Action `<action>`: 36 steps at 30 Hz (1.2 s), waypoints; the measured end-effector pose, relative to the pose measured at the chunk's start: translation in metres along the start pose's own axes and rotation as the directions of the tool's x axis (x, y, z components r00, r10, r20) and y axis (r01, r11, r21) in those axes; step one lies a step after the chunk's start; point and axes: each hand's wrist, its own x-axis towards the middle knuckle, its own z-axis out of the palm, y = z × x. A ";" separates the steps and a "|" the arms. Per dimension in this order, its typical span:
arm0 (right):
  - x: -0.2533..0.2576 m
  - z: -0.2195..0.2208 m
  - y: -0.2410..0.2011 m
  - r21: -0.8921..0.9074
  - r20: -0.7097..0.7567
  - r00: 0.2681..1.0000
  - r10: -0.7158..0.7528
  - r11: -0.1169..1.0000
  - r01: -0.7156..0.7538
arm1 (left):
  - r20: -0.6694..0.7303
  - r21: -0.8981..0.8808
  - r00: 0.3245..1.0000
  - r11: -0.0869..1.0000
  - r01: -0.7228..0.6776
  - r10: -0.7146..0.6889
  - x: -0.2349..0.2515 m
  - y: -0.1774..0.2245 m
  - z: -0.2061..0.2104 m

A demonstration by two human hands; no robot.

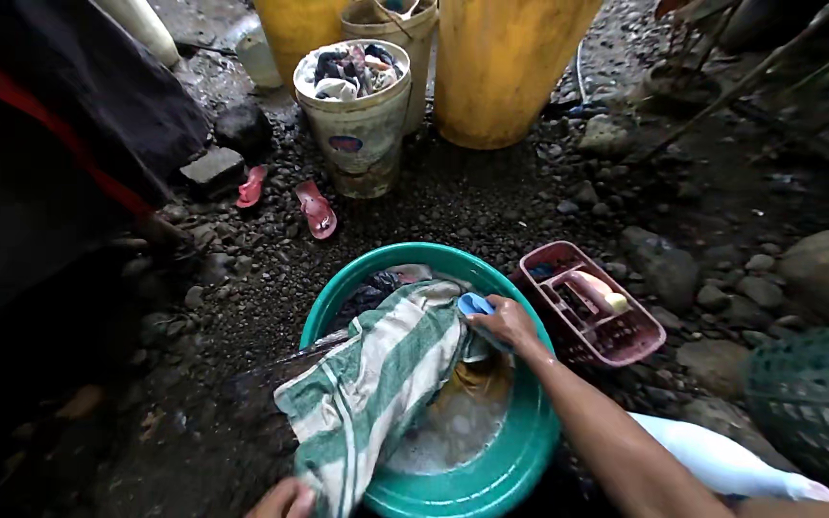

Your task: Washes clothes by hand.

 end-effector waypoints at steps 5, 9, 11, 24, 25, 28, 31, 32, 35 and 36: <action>-0.010 0.020 0.008 0.298 -0.113 0.993 -0.027 0.953 0.060 | -0.293 0.469 0.945 0.883 0.011 0.144 0.128 0.022 0.053; -0.012 0.017 0.007 0.427 -0.226 0.971 -0.078 0.888 0.170 | -0.362 0.489 0.851 0.855 -0.173 0.379 0.172 0.019 0.088; -0.013 0.013 0.006 0.493 -0.290 0.955 -0.062 0.846 0.205 | -0.408 0.434 0.823 0.877 -0.206 0.395 0.165 0.016 0.093; -0.183 0.150 -0.176 0.518 0.227 0.646 -0.729 0.652 0.554 | -0.531 -0.847 0.716 0.314 -0.430 -0.453 0.066 -0.037 0.035; -0.189 0.160 -0.190 0.463 0.379 0.569 -0.730 0.682 0.566 | -0.550 -0.833 0.710 0.346 -0.432 -0.439 0.066 -0.051 0.043; -0.131 0.161 -0.145 0.270 0.340 0.728 -0.595 0.804 0.530 | -0.534 -0.845 0.648 0.341 -0.411 -0.543 0.088 -0.055 0.036; -0.036 0.094 -0.042 0.036 -0.042 0.964 -0.262 0.964 0.264 | -0.527 -0.850 0.637 0.367 -0.379 -0.562 0.094 -0.049 0.035; -0.019 0.071 -0.022 -0.028 -0.069 0.988 -0.139 0.990 0.138 | -0.535 -0.844 0.628 0.383 -0.374 -0.565 0.095 -0.048 0.034; -0.039 0.063 -0.043 0.004 -0.044 0.994 -0.104 0.995 0.104 | -0.543 -0.839 0.599 0.399 -0.369 -0.588 0.095 -0.048 0.038; -0.066 0.080 -0.069 0.101 0.001 0.976 -0.218 0.971 0.217 | -0.557 -0.830 0.591 0.411 -0.377 -0.584 0.096 -0.049 0.038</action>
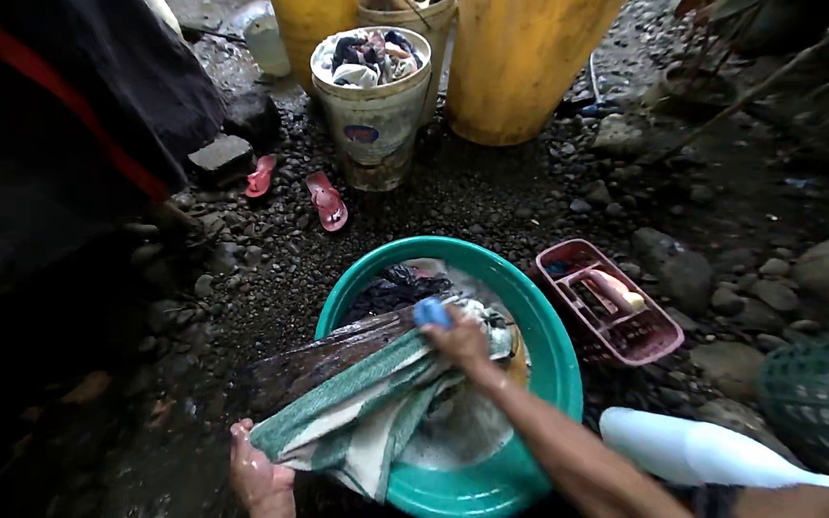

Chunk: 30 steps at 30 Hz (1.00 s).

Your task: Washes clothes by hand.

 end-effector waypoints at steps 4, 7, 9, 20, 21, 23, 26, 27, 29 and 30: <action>-0.090 0.098 -0.100 0.293 0.360 0.779 -0.513 0.855 0.427 | 0.093 0.060 0.992 0.995 -0.086 0.080 0.000 -0.002 -0.008; -0.053 0.094 -0.063 0.208 0.320 0.856 -0.406 0.912 0.354 | 0.045 0.029 0.999 0.999 -0.027 0.026 0.005 0.005 -0.005; -0.002 0.046 0.006 0.099 0.084 0.976 -0.200 0.977 0.191 | 0.005 0.030 1.000 0.999 0.011 -0.011 0.003 0.002 -0.001; -0.070 0.084 -0.081 0.252 0.391 0.815 -0.428 0.901 0.352 | 0.099 0.063 0.989 0.991 -0.117 0.111 -0.017 0.018 0.017; -0.058 0.084 -0.070 0.233 0.367 0.838 -0.403 0.912 0.336 | 0.159 0.052 0.980 0.990 -0.131 0.122 -0.023 0.032 0.021; -0.013 0.052 -0.021 0.123 0.218 0.943 -0.250 0.966 0.228 | 0.295 -0.032 0.942 0.987 -0.158 0.160 -0.040 0.059 0.029; 0.040 -0.025 0.046 -0.123 0.036 0.998 0.060 0.991 -0.055 | 0.398 -0.014 0.880 0.960 -0.279 0.261 -0.046 0.088 0.037; 0.051 -0.048 0.056 -0.147 -0.005 0.991 0.133 0.980 -0.132 | 0.401 0.170 0.866 0.905 -0.390 0.298 -0.041 0.095 0.038; 0.060 -0.080 0.069 0.012 -0.125 0.979 0.163 0.987 -0.163 | 0.499 0.640 0.840 0.563 -0.523 0.213 -0.028 0.101 0.035; 0.062 -0.088 0.071 0.153 -0.191 0.972 0.136 0.982 -0.107 | 0.537 0.770 0.836 0.340 -0.540 0.110 -0.024 0.095 0.042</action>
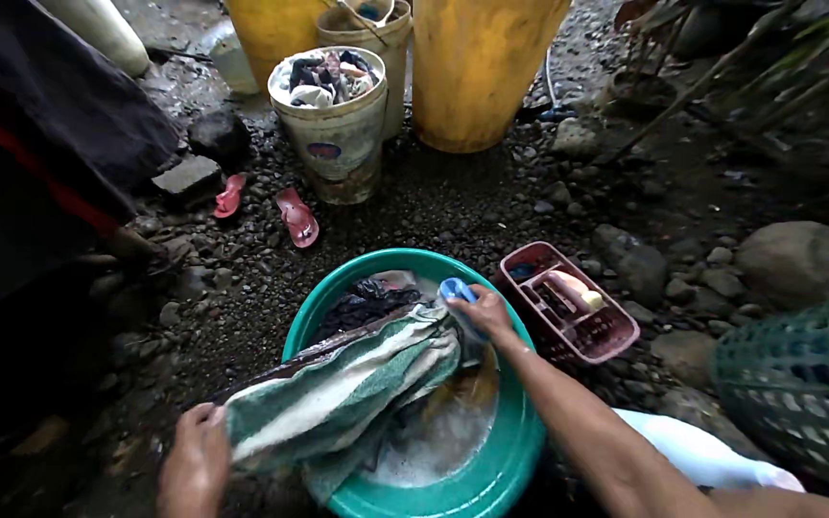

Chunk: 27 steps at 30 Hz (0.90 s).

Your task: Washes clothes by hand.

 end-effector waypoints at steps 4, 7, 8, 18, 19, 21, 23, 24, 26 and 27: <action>-0.014 -0.010 -0.026 0.392 -0.074 0.995 -0.071 0.915 0.095 | 0.328 0.385 0.923 0.864 -0.324 0.200 0.011 0.027 0.096; -0.023 -0.015 -0.037 0.466 -0.094 0.990 -0.101 0.875 0.133 | 0.351 0.244 0.833 0.817 -0.522 0.428 0.016 0.029 0.157; -0.024 -0.016 -0.038 0.482 -0.126 0.988 -0.093 0.864 0.143 | 0.307 0.155 0.827 0.833 -0.531 0.470 0.018 0.026 0.160; -0.067 0.064 -0.077 0.600 -0.084 0.990 -0.115 0.787 0.142 | 0.220 0.133 0.863 0.863 -0.488 0.454 0.022 0.005 0.110; -0.073 0.066 -0.083 0.612 -0.065 0.986 -0.150 0.775 0.159 | 0.261 0.136 0.817 0.819 -0.558 0.513 0.023 0.004 0.125; -0.078 0.062 -0.087 0.610 -0.068 0.975 -0.210 0.765 0.207 | 0.286 0.068 0.743 0.761 -0.646 0.605 0.022 0.003 0.154; -0.073 0.047 -0.080 0.560 -0.117 0.968 -0.222 0.790 0.249 | 0.213 -0.040 0.739 0.762 -0.647 0.639 0.020 0.005 0.162; -0.068 0.038 -0.074 0.528 -0.163 0.967 -0.194 0.811 0.252 | 0.226 -0.099 0.795 0.825 -0.556 0.563 0.017 0.011 0.152; -0.057 0.025 -0.060 0.482 -0.263 0.961 -0.088 0.851 0.210 | 0.229 -0.270 0.928 0.935 -0.230 0.294 0.011 0.018 0.115; -0.053 0.026 -0.056 0.474 -0.303 0.952 -0.047 0.859 0.193 | 0.148 -0.379 0.973 0.919 -0.109 0.177 0.008 0.014 0.098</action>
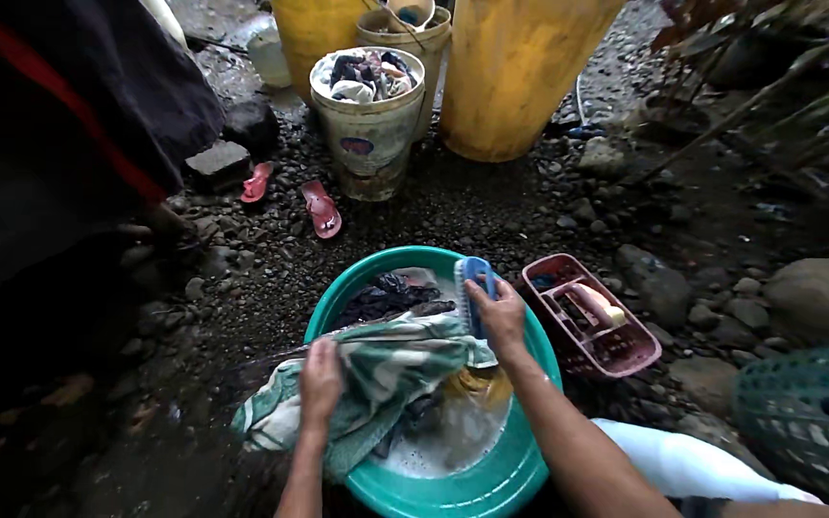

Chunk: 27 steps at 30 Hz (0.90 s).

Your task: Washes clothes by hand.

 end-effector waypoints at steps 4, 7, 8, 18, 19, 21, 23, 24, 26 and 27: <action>-0.069 0.056 -0.010 0.063 0.217 0.974 -0.072 0.996 0.060 | -0.392 -0.461 0.876 0.884 0.076 -0.280 -0.021 -0.017 -0.046; -0.179 0.125 -0.040 0.105 0.682 0.714 -0.156 0.988 0.116 | -0.396 -0.634 0.834 0.772 0.056 -0.385 -0.040 -0.043 -0.054; -0.199 0.139 -0.050 0.041 0.811 0.574 -0.116 0.989 0.142 | -0.374 -0.660 0.850 0.750 0.035 -0.370 -0.050 -0.053 -0.056; -0.036 0.026 0.041 -0.642 0.372 0.901 0.224 0.763 0.075 | -0.324 -0.590 0.785 0.761 0.269 -0.529 -0.047 -0.048 -0.052; -0.055 0.038 0.025 -0.571 0.421 0.889 0.181 0.814 0.105 | -0.322 -0.568 0.801 0.780 0.262 -0.504 -0.048 -0.048 -0.052; -0.121 0.082 -0.010 -0.295 0.638 0.770 0.016 0.929 0.225 | -0.320 -0.560 0.829 0.797 0.226 -0.459 -0.050 -0.054 -0.052; -0.183 0.128 -0.036 -0.084 0.850 0.521 -0.081 0.955 0.285 | -0.325 -0.613 0.836 0.772 0.170 -0.442 -0.062 -0.065 -0.052; -0.192 0.143 -0.044 -0.082 0.915 0.401 -0.050 0.949 0.305 | -0.313 -0.660 0.823 0.732 0.171 -0.474 -0.065 -0.068 -0.051; -0.170 0.145 -0.027 -0.168 0.914 0.406 0.016 0.925 0.342 | -0.335 -0.662 0.824 0.736 0.140 -0.458 -0.061 -0.076 -0.053; -0.143 0.128 -0.003 -0.240 0.853 0.522 0.029 0.909 0.341 | -0.326 -0.647 0.827 0.746 0.158 -0.458 -0.061 -0.075 -0.053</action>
